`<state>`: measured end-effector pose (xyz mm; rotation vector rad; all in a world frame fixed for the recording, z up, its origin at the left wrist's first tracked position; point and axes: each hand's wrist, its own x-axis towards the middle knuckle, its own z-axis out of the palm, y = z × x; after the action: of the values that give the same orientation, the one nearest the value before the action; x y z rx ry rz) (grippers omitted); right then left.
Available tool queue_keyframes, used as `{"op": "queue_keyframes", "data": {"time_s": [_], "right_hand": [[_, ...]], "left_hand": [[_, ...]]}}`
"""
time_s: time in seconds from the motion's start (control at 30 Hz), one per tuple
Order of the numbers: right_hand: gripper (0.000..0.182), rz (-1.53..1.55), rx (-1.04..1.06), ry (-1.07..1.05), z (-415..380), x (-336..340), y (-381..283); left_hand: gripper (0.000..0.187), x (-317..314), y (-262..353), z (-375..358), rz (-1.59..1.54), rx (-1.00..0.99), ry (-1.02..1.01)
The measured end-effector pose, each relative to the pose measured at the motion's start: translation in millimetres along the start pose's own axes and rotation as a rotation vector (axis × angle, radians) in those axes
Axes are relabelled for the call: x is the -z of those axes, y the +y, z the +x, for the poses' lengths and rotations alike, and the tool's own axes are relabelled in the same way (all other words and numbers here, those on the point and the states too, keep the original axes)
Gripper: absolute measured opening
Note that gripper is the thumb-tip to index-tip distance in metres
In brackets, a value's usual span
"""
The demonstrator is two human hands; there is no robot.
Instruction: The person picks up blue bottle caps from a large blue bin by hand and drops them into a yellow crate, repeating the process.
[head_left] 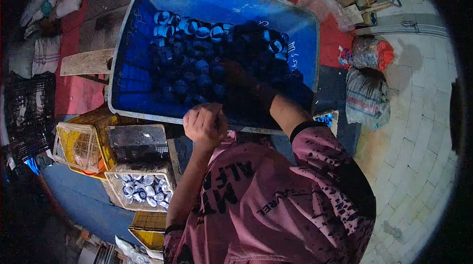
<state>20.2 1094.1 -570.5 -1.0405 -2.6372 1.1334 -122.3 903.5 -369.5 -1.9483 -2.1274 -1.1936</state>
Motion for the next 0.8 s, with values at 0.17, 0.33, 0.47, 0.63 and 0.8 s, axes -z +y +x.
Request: {"op": "queue_keyframes", "data": {"time_s": [0.17,0.33,0.47,0.63,0.8], "right_hand": [[0.054,0.143,-0.004,0.089,-8.7,11.9,-17.0],[0.048,0.338,-0.078,0.132,-11.2,35.6,-30.4],[0.043,0.474,-0.019,0.213,-10.3,59.9,-49.3],[0.040,0.426,0.217,0.477,-15.2,117.5,-118.5],[0.052,0.267,0.168,0.681,-29.5,149.8,-205.6]], "left_hand": [[0.025,2.6,-1.5,0.3,-0.011,0.013,-0.035],[0.020,15.2,1.6,14.1,-0.154,0.176,-0.136],[0.024,25.8,1.0,34.4,-0.564,0.648,-0.136],[0.060,8.9,-14.4,69.6,-1.364,1.130,-0.033],[0.072,-29.9,-7.4,89.3,-1.846,0.928,-0.026]]}}
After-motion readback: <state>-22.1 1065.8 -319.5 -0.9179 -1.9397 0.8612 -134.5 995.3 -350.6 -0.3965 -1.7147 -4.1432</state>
